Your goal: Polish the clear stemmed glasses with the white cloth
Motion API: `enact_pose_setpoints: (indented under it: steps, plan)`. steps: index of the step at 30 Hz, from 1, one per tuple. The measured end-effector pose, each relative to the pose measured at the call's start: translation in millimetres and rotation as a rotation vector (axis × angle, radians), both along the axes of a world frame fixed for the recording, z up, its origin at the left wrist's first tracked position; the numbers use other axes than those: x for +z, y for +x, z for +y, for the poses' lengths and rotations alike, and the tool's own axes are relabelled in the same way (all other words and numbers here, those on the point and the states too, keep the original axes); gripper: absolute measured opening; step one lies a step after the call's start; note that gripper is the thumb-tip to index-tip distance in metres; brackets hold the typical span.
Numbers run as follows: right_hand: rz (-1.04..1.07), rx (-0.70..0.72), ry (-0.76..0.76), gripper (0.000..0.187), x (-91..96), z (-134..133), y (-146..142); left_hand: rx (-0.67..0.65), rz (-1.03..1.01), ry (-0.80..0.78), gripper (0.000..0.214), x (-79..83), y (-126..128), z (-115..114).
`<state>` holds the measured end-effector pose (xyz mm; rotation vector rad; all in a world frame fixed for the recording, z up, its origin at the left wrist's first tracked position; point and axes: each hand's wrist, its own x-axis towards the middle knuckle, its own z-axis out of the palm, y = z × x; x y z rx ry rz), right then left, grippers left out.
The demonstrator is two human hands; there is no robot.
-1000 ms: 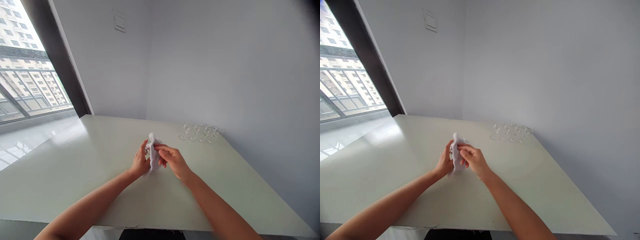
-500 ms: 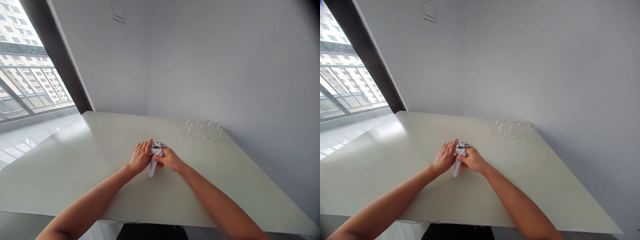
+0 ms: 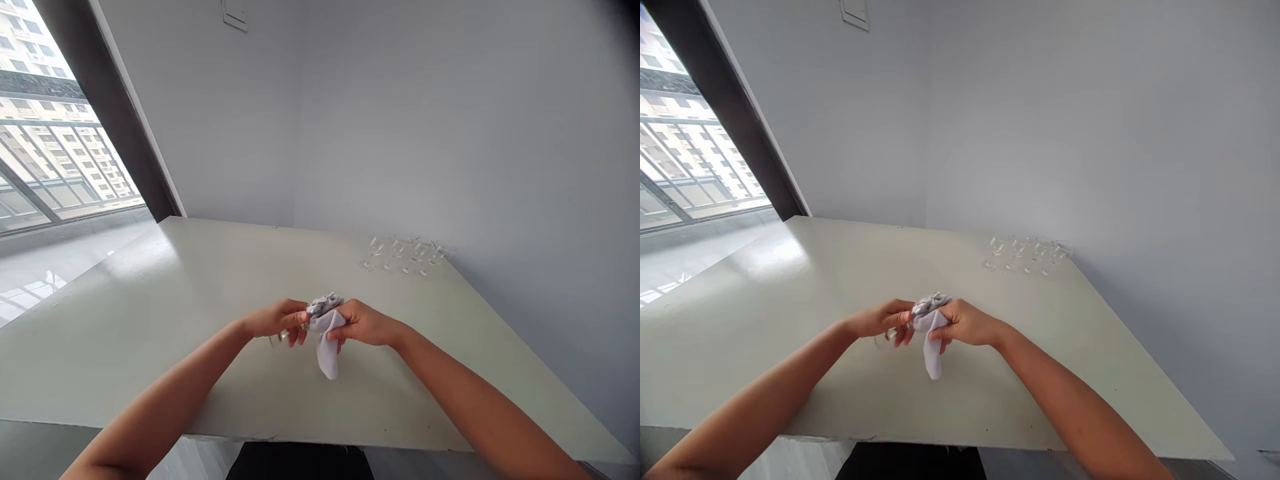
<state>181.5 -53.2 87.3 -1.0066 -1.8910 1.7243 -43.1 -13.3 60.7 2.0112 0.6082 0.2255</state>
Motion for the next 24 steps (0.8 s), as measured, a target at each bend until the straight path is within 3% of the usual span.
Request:
enact_pose_setpoints:
  steps: [3, 5, 7, 9, 11, 13, 15, 17, 19, 20, 22, 24]
  plan:
    - [0.103, -0.333, -0.051, 0.03, -14.2, 0.0, -7.9, 0.325, 0.007, 0.548, 0.046, -6.9, 8.5, -1.1]
    - [0.195, -0.473, -0.118, 0.032, -21.1, -3.4, -15.1, 0.394, 0.007, 0.799, 0.046, -13.5, 10.2, -0.2]
    - [0.22, -0.448, -0.115, 0.029, -20.0, -9.6, -17.9, 0.367, -0.013, 0.768, 0.044, -17.1, 7.3, 1.1]
    - [0.16, -0.291, -0.032, 0.024, -11.4, -16.0, -14.0, 0.254, -0.052, 0.492, 0.044, -16.5, 2.3, 1.5]
    - [0.067, -0.099, 0.04, 0.018, -0.6, -19.3, -5.6, 0.031, -0.08, 0.146, 0.049, -13.3, -0.7, 0.5]
    - [0.015, -0.033, 0.069, 0.015, 5.6, -18.2, 1.8, -0.083, -0.091, -0.021, 0.052, -10.7, 0.8, -1.7]
    - [0.046, -0.172, 0.065, 0.017, 3.1, -13.9, 3.6, 0.094, -0.109, 0.143, 0.045, -10.9, 5.9, -3.9]
    - [0.145, -0.408, 0.008, 0.02, -6.5, -9.8, -1.3, 0.324, -0.124, 0.512, 0.036, -14.0, 11.1, -4.9]
    - [0.263, -0.577, -0.096, 0.025, -18.4, -8.3, -9.9, 0.39, -0.113, 0.828, 0.036, -18.5, 12.9, -4.2]
    - [0.304, -0.609, -0.143, 0.027, -23.5, -8.9, -14.0, 0.371, -0.097, 0.906, 0.034, -20.7, 12.1, -3.3]
    - [0.305, -0.553, -0.173, 0.028, -29.5, -11.8, -19.0, 0.362, -0.078, 0.884, 0.031, -23.4, 8.0, -1.2]
    - [0.213, -0.399, -0.096, 0.029, -28.9, -14.9, -17.7, 0.385, -0.084, 0.631, 0.031, -23.3, 3.5, 0.2]
